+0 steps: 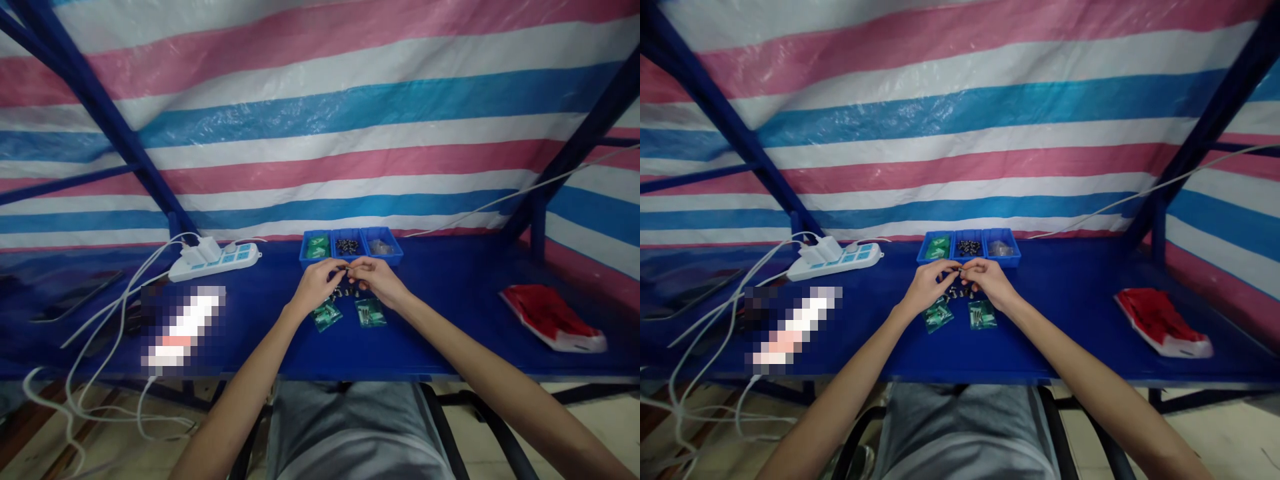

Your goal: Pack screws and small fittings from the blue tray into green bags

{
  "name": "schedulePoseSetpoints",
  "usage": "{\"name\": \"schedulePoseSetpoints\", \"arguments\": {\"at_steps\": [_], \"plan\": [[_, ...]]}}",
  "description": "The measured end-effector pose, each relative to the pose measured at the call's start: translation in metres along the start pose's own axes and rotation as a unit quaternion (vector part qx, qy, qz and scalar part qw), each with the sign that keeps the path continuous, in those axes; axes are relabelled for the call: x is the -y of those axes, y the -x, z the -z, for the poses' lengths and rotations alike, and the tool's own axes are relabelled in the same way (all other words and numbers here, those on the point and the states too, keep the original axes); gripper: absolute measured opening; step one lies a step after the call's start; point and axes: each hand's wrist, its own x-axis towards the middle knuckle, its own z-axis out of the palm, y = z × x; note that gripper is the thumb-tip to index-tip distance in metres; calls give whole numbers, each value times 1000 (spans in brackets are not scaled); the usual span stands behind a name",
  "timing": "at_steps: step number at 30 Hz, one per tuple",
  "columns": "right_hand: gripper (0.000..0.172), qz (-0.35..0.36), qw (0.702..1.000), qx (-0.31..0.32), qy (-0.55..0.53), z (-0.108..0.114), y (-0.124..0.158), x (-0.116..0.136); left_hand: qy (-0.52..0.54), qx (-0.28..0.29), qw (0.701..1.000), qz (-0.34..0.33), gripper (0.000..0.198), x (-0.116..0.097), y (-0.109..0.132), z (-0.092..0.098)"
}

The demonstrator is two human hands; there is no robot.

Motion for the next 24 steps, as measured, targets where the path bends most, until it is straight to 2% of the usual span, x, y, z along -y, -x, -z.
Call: {"name": "schedulePoseSetpoints", "arguments": {"at_steps": [4,11,17,20,24], "plan": [[29,-7,1000,11,-17,-2,2,3,22,-17,1000,14,13,-1,-1,0],[28,-31,995,34,-92,4,-1,1,45,-44,998,10,13,-3,-3,1],[31,-57,987,86,-123,8,-2,-1,-9,-45,999,11,12,-4,-2,4],[30,-61,989,72,-113,8,-1,1,-47,-23,999,9,15,-2,0,5],[30,-39,997,12,-72,12,-4,2,-90,15,996,9,16,0,1,6]]}}
